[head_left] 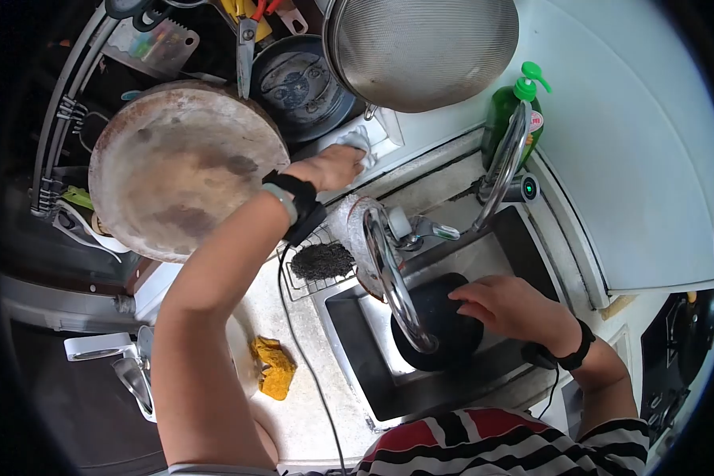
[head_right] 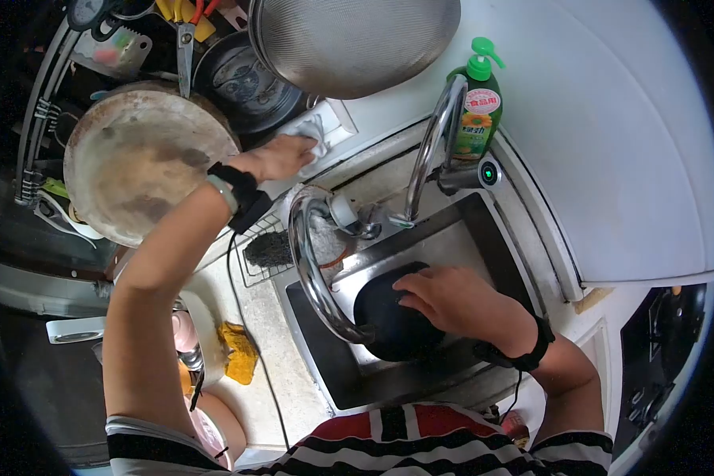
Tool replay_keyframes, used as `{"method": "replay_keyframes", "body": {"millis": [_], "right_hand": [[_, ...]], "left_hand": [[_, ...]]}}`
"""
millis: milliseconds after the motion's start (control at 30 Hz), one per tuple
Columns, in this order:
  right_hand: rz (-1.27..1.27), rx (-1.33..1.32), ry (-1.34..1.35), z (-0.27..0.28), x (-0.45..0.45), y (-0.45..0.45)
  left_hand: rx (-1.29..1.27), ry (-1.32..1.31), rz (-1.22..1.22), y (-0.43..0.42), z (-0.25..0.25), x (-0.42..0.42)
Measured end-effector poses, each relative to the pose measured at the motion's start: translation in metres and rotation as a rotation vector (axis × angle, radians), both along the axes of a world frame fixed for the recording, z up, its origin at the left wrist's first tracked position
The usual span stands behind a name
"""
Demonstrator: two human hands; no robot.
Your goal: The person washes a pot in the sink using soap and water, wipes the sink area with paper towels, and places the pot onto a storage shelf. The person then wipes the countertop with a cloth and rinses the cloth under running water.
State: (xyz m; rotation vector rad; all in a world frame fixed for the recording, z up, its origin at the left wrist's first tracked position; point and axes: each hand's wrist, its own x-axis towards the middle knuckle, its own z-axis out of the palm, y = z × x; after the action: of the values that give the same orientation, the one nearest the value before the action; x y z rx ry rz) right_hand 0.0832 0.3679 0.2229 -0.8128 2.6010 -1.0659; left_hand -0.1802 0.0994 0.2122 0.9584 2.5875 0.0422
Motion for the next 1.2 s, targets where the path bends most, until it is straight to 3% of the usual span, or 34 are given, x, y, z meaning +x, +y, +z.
{"method": "replay_keyframes", "body": {"millis": [67,133,267,533,633,767,900,1133,1200], "right_hand": [[0.001,-0.007,-0.009,0.001,-0.001,0.005],[-0.046,-0.06,0.022,-0.002,-0.001,0.007],[-0.073,-0.045,0.001,-0.011,-0.004,0.009],[-0.034,-0.004,-0.028,-0.014,0.008,0.011],[-0.043,-0.021,-0.059,-0.007,0.015,0.013],[-0.043,0.0,-0.051,-0.017,0.014,0.019],[-0.044,-0.01,-0.075,-0.021,0.009,0.018],[0.001,-0.009,-0.065,-0.023,0.003,0.003],[-0.015,-0.019,-0.053,-0.027,0.007,0.006]], "left_hand": [[0.058,0.001,0.008,0.001,0.001,-0.003],[-0.126,-0.095,0.014,0.015,0.001,-0.014],[-0.12,-0.046,0.038,0.03,-0.001,-0.031],[-0.04,0.054,0.147,0.037,-0.012,-0.04],[0.135,0.018,0.042,0.033,-0.011,-0.009],[0.097,0.023,-0.052,0.03,-0.011,-0.001],[0.172,0.046,0.023,0.033,-0.008,-0.004],[-0.115,0.074,0.075,0.031,-0.001,-0.011],[-0.042,0.094,0.039,0.007,0.003,0.0]]}}
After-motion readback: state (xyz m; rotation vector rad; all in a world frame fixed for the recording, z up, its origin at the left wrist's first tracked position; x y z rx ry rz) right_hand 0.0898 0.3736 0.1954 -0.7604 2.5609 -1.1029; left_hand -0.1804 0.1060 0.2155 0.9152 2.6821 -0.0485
